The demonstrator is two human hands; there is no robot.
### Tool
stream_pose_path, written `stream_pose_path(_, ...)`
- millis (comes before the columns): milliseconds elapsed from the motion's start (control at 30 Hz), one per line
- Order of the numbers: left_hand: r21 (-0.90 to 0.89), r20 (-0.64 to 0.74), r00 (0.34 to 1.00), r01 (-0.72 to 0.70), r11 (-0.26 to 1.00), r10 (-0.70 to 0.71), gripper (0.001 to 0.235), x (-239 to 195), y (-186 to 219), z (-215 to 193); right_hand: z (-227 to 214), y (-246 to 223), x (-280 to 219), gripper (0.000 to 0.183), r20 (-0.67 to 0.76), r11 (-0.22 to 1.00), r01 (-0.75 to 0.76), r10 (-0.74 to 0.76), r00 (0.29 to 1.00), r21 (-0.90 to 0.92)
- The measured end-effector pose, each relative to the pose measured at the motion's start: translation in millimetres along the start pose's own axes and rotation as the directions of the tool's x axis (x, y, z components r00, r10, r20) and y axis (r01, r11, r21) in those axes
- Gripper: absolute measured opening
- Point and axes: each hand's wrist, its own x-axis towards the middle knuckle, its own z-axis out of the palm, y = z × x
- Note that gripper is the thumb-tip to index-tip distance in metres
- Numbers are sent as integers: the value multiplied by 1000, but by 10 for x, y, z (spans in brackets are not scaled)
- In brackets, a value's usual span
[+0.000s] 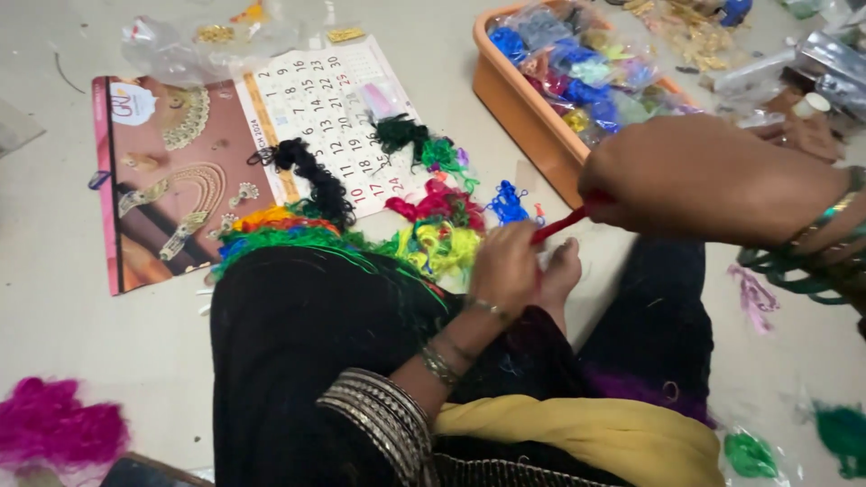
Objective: The person sits on the floor and works with bundles of red and pink synthetic craft fiber. They pull strands from a bundle, fold and align the fibers, wrap a band around the middle to secure a folded bundle, and fluff and separate the fibers by hand.
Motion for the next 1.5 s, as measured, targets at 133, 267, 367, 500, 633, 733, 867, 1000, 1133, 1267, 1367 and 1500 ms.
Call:
stream_pose_path(133, 192, 141, 982, 95, 977, -123, 19, -290, -692, -70, 81, 86, -9, 23, 31, 998, -49, 48, 998, 32)
stream_pose_path(267, 235, 397, 857, 251, 939, -329, 31, -262, -1269, -49, 272, 293, 65, 22, -58, 996, -80, 82, 995, 27)
stream_pose_path(367, -34, 559, 818, 183, 983, -133, 78, 148, -844, -307, 349, 307, 69, 23, -72, 998, -43, 45, 996, 35)
stream_pose_path(500, -499, 450, 890, 186, 847, 69, 104, 698, 448, -674, 347, 158, 126, 23, -54, 997, 40, -36, 998, 67)
stream_pose_path(633, -718, 404, 912, 271, 641, 67, 72, 438, 326, 77, 237, 18, 72, 21, -53, 994, 89, -86, 995, 65)
stream_pose_path(733, -629, 279, 958, 234, 742, -66, 33, 201, 493, -40, 268, 92, 59, 19, -50, 995, 86, -83, 995, 55)
stream_pose_path(867, -66, 148, 989, 42, 997, -32, 11, 55, 370, -262, 289, 41, 77, 22, 1, 987, 93, -94, 996, 132)
stream_pose_path(1000, 258, 208, 972, 52, 965, -108, 8, -177, -388, -32, 243, 8, 74, 21, 2, 997, 44, -44, 999, 70)
stream_pose_path(1133, 403, 397, 864, 140, 905, -310, 19, -141, -882, -184, 336, 134, 106, 20, -85, 992, 49, -39, 996, 119)
stream_pose_path(1267, -174, 568, 821, 197, 965, -65, 111, 426, -48, -720, 323, 31, 125, 17, -76, 997, 61, -57, 996, 51)
stream_pose_path(1367, -439, 406, 909, 104, 893, 94, 105, 583, 312, -473, 373, -41, 163, 15, -47, 997, 83, -82, 995, 7)
stream_pose_path(1500, -757, 578, 813, 501, 419, 72, 56, 453, 65, 112, 233, -1, 73, 25, -55, 978, 126, -119, 991, 164)
